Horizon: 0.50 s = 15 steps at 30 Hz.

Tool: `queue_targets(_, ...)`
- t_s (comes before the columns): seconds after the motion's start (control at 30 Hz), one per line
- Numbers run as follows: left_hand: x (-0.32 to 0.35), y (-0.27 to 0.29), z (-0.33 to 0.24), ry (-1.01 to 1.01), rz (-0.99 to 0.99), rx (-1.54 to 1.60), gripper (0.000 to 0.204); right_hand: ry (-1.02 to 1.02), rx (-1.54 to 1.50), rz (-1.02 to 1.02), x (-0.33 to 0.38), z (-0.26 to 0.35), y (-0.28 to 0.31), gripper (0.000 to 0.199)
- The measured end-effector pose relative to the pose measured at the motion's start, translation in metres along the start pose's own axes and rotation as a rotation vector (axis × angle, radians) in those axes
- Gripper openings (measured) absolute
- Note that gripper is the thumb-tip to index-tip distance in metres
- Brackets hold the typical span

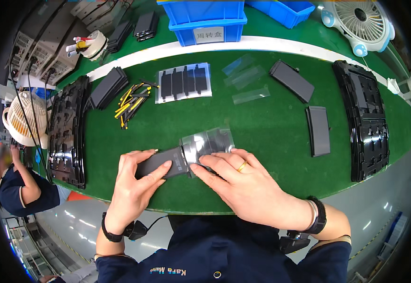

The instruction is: Applying protective film and adhesive labels to black plastic electronic housing components at an assembly station.

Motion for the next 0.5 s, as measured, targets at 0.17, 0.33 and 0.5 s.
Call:
queue_targets(0.17, 0.0005, 0.0008, -0.0009, 0.010, 0.005, 0.012, 0.054, 0.011, 0.034, 0.017, -0.0053, 0.0018, 0.0044, 0.049)
queue_targets(0.33, -0.0002, 0.0025, -0.0029, -0.001, 0.010, 0.000, 0.054, 0.014, 0.069, 0.055, -0.0069, 0.0031, 0.0063, 0.048)
queue_targets(0.5, -0.0020, 0.0017, -0.0044, -0.004, 0.049, -0.051, 0.045, 0.010, 0.064, 0.065, -0.0063, 0.0024, 0.0047, 0.050)
Point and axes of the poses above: each hand's wrist, its own x-axis away from the middle knuckle, its own y-axis out of the back of the hand, z = x × y, the point moved 7 cm from there along -x, towards the middle knuckle, and after that the axes turned 11 degrees about z, right-handed, at the moved point
